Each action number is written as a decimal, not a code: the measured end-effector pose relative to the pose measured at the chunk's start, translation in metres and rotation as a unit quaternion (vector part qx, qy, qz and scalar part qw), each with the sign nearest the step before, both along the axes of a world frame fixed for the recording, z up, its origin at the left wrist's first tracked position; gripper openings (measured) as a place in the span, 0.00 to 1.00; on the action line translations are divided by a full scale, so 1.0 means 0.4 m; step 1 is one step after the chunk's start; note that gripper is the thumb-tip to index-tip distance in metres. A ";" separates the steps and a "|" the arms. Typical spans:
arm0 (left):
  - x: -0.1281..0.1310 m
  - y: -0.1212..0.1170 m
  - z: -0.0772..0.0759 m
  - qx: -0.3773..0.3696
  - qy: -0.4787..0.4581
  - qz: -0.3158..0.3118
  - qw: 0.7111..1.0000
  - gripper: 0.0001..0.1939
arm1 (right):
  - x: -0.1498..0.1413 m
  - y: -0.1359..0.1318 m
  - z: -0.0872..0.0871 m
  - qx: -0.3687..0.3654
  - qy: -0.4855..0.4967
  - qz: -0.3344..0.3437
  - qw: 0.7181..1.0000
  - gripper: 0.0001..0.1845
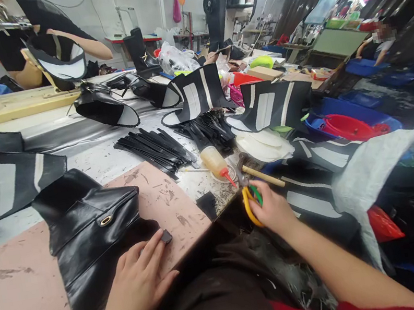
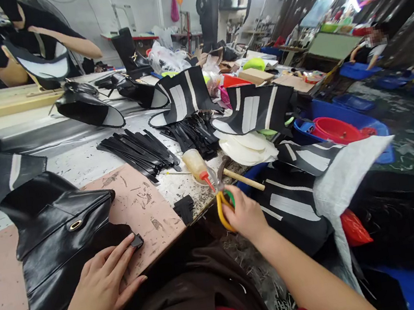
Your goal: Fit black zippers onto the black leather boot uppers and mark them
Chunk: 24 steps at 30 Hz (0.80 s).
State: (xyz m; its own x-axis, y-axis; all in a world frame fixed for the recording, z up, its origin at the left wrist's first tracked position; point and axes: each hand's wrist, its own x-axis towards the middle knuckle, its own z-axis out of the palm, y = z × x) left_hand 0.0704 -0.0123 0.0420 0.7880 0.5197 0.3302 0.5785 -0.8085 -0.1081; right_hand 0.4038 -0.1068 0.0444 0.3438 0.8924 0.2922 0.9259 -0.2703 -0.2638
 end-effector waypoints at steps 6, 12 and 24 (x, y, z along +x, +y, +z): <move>-0.004 0.006 0.002 0.023 -0.027 -0.016 0.999 0.24 | 0.129 0.168 0.112 -0.197 -0.039 -0.056 0.978 0.22; -0.006 0.006 0.006 0.037 -0.018 -0.017 0.999 0.24 | 0.128 0.221 0.095 -0.206 -0.061 -0.025 0.976 0.22; 0.007 -0.041 0.025 -0.084 -0.003 0.031 0.996 0.29 | -0.046 0.217 0.113 0.049 -0.069 0.175 0.981 0.13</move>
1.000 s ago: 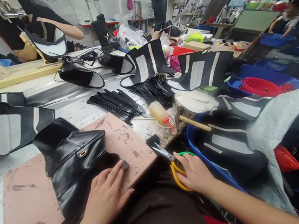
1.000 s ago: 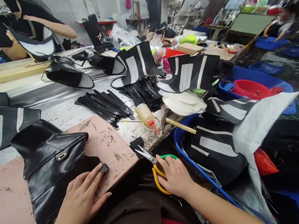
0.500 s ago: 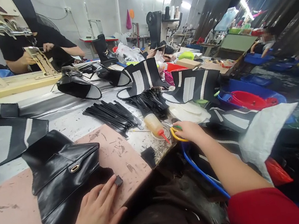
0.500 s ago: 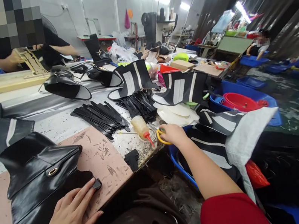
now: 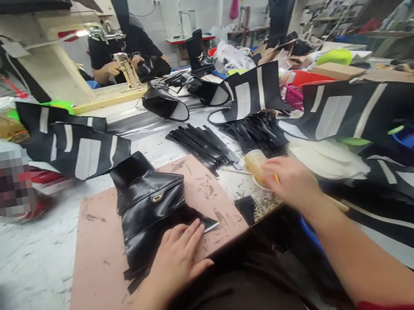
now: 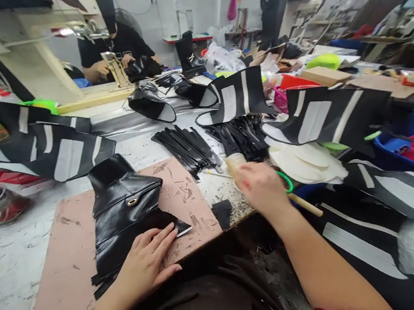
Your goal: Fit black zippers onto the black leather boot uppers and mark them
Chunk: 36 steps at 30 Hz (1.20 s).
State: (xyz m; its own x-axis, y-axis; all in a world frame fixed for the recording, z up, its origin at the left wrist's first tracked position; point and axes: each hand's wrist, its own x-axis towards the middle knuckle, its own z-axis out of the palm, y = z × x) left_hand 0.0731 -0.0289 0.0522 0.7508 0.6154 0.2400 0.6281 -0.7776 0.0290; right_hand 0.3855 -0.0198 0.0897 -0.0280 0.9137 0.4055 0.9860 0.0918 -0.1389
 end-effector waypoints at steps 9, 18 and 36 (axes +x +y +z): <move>0.020 -0.009 0.036 -0.043 -0.044 0.022 0.998 0.11 | -0.272 0.017 -0.102 -0.018 0.009 0.446 0.895 0.13; 0.070 -0.003 0.006 0.071 -0.124 0.018 0.990 0.13 | -0.276 -0.013 -0.095 -0.108 0.267 0.353 0.890 0.07; 0.048 -0.017 -0.001 0.093 -0.256 -0.032 0.962 0.04 | -0.303 -0.050 -0.060 -0.236 0.385 0.241 0.859 0.06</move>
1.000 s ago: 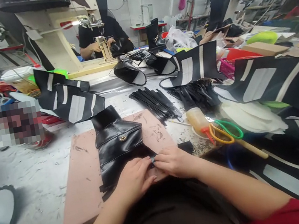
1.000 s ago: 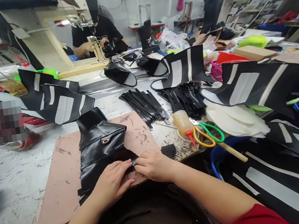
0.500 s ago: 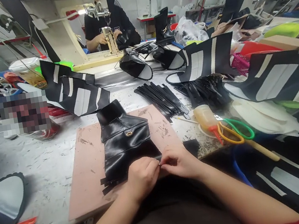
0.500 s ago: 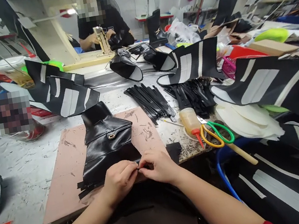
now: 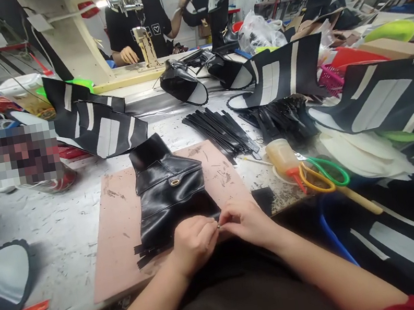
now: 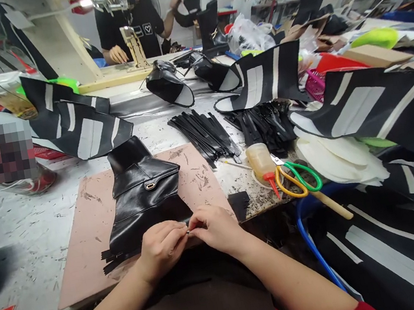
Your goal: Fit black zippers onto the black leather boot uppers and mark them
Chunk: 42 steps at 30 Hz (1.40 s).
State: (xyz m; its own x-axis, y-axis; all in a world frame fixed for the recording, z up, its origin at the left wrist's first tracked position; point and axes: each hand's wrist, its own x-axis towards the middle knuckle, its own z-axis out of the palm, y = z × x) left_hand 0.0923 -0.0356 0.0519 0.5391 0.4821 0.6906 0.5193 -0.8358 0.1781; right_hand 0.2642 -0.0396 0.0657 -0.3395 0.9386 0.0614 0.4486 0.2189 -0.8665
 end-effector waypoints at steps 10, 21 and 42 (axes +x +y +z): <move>0.002 -0.003 -0.005 -0.008 0.019 -0.013 1.000 0.06 | 0.008 0.017 0.010 -0.031 -0.014 0.059 0.998 0.10; 0.004 -0.006 -0.007 -0.038 0.052 0.002 0.998 0.07 | 0.060 -0.025 -0.021 -0.053 0.195 0.046 0.978 0.04; -0.265 -0.020 0.077 -0.653 -0.379 0.112 0.646 0.16 | -0.113 0.148 0.029 -0.213 0.333 -0.009 0.918 0.26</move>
State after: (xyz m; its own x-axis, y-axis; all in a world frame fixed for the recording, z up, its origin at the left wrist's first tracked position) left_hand -0.0137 -0.0436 0.0826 0.0995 0.9278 -0.3596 -0.0486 0.3655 0.9295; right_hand 0.2190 0.0194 0.0775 -0.3439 0.9308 -0.1240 -0.2124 -0.2058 -0.9553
